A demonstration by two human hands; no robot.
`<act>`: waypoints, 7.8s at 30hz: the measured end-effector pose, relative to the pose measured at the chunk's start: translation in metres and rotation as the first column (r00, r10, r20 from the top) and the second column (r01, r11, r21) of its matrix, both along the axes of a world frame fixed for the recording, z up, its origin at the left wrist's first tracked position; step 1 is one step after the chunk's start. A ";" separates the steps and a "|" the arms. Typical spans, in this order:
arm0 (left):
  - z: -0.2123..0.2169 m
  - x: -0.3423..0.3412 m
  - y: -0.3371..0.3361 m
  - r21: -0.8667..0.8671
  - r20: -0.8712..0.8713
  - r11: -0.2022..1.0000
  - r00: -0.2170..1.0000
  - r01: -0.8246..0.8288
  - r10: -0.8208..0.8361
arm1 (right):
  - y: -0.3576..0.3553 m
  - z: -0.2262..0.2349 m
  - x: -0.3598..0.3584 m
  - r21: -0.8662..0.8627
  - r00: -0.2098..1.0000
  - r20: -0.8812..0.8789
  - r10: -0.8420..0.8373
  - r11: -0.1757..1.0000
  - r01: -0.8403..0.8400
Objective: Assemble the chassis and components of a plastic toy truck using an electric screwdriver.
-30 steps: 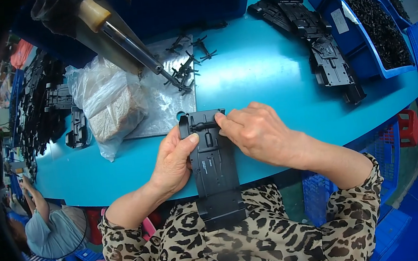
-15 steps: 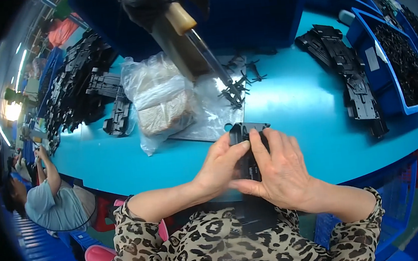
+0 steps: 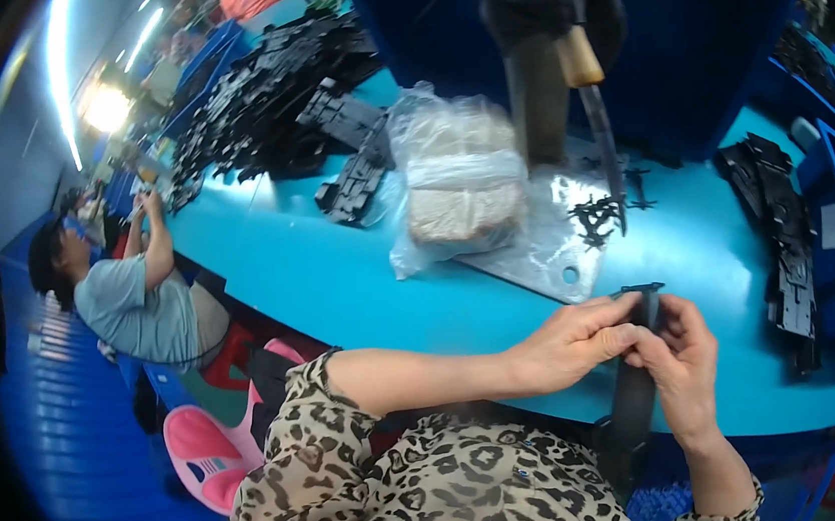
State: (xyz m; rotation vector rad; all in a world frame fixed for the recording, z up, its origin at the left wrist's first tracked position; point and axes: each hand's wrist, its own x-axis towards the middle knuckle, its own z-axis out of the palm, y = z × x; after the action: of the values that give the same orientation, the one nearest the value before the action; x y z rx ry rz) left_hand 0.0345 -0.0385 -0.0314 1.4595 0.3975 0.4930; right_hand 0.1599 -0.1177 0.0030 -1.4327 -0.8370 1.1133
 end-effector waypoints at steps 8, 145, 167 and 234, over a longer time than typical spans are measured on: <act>-0.005 -0.009 0.002 -0.439 0.080 0.898 0.995 -0.023 0.064 | 0.002 -0.007 0.003 0.063 0.998 0.016 -0.052 0.997 0.051; 0.031 -0.032 0.043 -0.697 -0.015 0.691 0.967 -0.192 0.253 | 0.059 -0.001 0.013 0.020 0.812 -0.580 0.060 0.998 -0.059; 0.032 -0.030 0.044 -0.698 -0.002 0.691 0.965 -0.189 0.262 | 0.060 -0.005 0.017 0.071 0.797 -0.596 0.094 0.995 -0.064; 0.029 -0.030 0.041 -0.664 0.049 0.726 0.958 -0.179 0.282 | 0.059 -0.006 0.020 0.087 0.770 -0.628 0.110 0.994 -0.071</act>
State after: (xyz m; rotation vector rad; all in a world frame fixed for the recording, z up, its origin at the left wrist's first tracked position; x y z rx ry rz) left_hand 0.0043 0.0027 -0.0019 0.6798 0.5718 0.5829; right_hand 0.1802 -0.0591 -0.0027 -0.8670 -0.4419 1.5133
